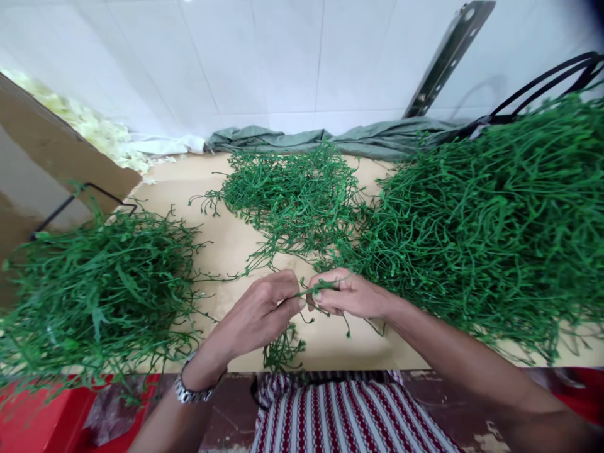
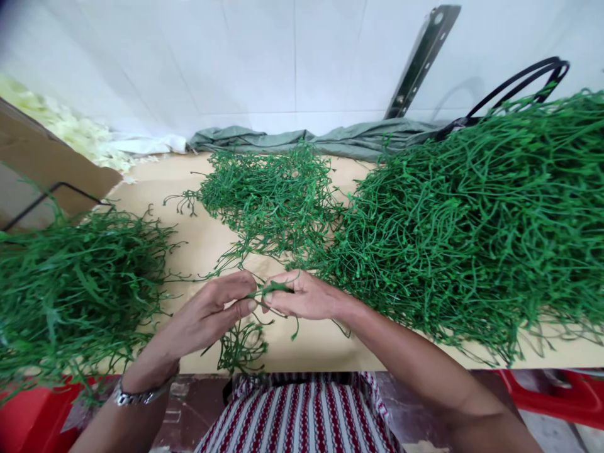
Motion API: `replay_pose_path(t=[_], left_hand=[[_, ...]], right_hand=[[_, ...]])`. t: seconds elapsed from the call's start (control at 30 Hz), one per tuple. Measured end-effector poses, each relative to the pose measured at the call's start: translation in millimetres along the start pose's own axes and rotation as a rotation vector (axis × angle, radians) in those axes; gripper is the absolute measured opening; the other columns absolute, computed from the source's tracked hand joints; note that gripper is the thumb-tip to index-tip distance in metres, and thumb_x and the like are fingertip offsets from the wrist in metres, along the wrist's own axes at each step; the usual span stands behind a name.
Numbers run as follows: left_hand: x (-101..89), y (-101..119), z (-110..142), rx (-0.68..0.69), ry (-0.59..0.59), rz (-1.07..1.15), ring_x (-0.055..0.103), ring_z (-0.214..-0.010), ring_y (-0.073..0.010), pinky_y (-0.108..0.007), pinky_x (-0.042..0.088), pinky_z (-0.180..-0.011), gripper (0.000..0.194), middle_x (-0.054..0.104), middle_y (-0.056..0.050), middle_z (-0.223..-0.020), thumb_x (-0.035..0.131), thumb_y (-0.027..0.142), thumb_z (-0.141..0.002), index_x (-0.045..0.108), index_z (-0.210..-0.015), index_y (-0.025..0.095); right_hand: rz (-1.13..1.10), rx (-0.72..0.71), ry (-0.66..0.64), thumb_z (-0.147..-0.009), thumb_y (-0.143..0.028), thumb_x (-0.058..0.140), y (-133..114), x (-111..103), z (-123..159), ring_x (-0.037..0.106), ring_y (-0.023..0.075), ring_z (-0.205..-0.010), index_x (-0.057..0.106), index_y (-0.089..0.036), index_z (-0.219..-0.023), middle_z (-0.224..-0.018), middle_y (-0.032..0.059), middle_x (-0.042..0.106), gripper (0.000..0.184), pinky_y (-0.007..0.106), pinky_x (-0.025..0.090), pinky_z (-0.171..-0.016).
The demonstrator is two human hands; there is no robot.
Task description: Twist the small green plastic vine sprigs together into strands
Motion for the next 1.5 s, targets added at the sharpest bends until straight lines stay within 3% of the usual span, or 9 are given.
replay_pose_path(t=[0.17, 0.33, 0.5, 0.73, 0.87, 1.0, 1.13, 1.3, 1.5], left_hand=[[5.7, -3.2, -4.7, -0.084, 0.079, 0.029, 0.043, -0.060, -0.0106, -0.025, 0.031, -0.058, 0.029, 0.042, 0.001, -0.062, 0.040, 0.022, -0.085, 0.048, -0.059, 0.014], [13.7, -8.8, -8.7, -0.099, 0.140, 0.152, 0.047, -0.066, -0.0106, -0.023, 0.034, -0.061, 0.016, 0.051, 0.001, -0.071, 0.041, 0.015, -0.082, 0.056, -0.080, 0.015], [17.2, -14.6, -9.8, -0.132, 0.105, 0.195, 0.043, -0.060, -0.0095, -0.022, 0.033, -0.055, 0.017, 0.049, 0.002, -0.065, 0.040, 0.018, -0.081, 0.056, -0.078, 0.014], [12.5, -5.8, -11.8, -0.065, -0.118, 0.078, 0.027, -0.047, -0.0062, -0.020, 0.021, -0.046, 0.021, 0.027, 0.006, -0.050, 0.036, 0.007, -0.073, 0.037, -0.054, 0.016], [11.3, -6.1, -12.7, -0.044, -0.217, 0.170, 0.025, -0.046, -0.0057, -0.020, 0.020, -0.045, 0.023, 0.025, 0.006, -0.050, 0.040, 0.007, -0.071, 0.036, -0.050, 0.015], [17.0, -14.7, -10.2, -0.131, -0.230, 0.371, 0.024, -0.045, -0.0064, -0.021, 0.020, -0.044, 0.020, 0.028, 0.005, -0.049, 0.044, 0.016, -0.076, 0.058, -0.061, 0.013], [23.7, -17.4, -8.0, -0.164, -0.101, 0.636, 0.025, -0.045, -0.0065, -0.021, 0.020, -0.044, 0.019, 0.038, 0.004, -0.047, 0.052, 0.021, -0.075, 0.066, -0.065, 0.012], [27.1, -10.0, -6.0, -0.110, 0.165, 0.892, 0.043, -0.049, -0.0102, -0.022, 0.032, -0.048, 0.025, 0.055, -0.003, -0.051, 0.064, 0.034, -0.069, 0.067, -0.057, 0.012], [31.3, -9.4, -4.1, -0.112, 0.244, 1.083, 0.034, -0.041, -0.0068, -0.021, 0.026, -0.042, 0.021, 0.048, 0.000, -0.043, 0.071, 0.032, -0.063, 0.068, -0.055, 0.013]], right_hand=[[0.165, -0.045, 0.114, -0.083, -0.028, 0.046, 0.3, -1.1, 2.3, 0.031, 0.0056, -0.048, 0.055, -0.013, -0.071, -0.058, -0.0053, 0.038, 0.021, 0.019, 0.027, -0.045], [0.280, -0.126, 0.163, -0.086, -0.030, 0.043, 1.4, -0.3, 1.2, 0.043, 0.0090, -0.062, 0.054, -0.014, -0.073, -0.069, -0.0007, 0.048, 0.023, 0.021, 0.035, -0.056], [0.437, -0.086, 0.186, -0.086, -0.033, 0.043, 5.8, -2.3, 2.2, 0.033, 0.0071, -0.053, 0.052, -0.015, -0.072, -0.060, -0.0044, 0.038, 0.024, 0.020, 0.027, -0.049], [0.733, -0.072, -0.069, -0.083, -0.024, 0.045, -5.5, -8.2, 4.3, 0.029, 0.0063, -0.052, 0.045, -0.016, -0.065, -0.055, -0.0065, 0.028, 0.019, 0.021, 0.023, -0.049], [0.569, -0.038, -0.197, -0.085, -0.032, 0.043, -5.1, -5.6, 4.4, 0.033, 0.0074, -0.055, 0.048, -0.015, -0.071, -0.060, -0.0047, 0.034, 0.023, 0.020, 0.026, -0.049], [0.366, -0.031, -0.213, -0.084, -0.035, 0.044, 0.8, -2.1, 3.4, 0.038, 0.0079, -0.056, 0.053, -0.013, -0.074, -0.063, -0.0026, 0.043, 0.025, 0.020, 0.030, -0.049], [0.207, -0.107, -0.039, -0.083, -0.034, 0.050, 13.2, 1.1, 2.5, 0.037, 0.0065, -0.051, 0.051, -0.014, -0.064, -0.056, -0.0038, 0.042, 0.027, 0.019, 0.029, -0.048], [-0.301, -0.119, 0.141, -0.078, -0.046, 0.056, 33.3, 15.9, 2.2, 0.025, 0.0039, -0.038, 0.051, -0.015, -0.062, -0.046, -0.0069, 0.035, 0.035, 0.019, 0.018, -0.037], [-0.697, -0.153, 0.167, -0.070, -0.040, 0.066, 27.9, 32.4, -0.8, 0.021, 0.0019, -0.032, 0.049, -0.015, -0.056, -0.040, -0.0091, 0.033, 0.034, 0.017, 0.017, -0.033]])
Point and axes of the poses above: each hand's wrist, its own z-axis away from the middle knuckle, its own x-axis out of the palm, y = z × x, the point moved 2 cm from there along -z, towards the middle knuckle
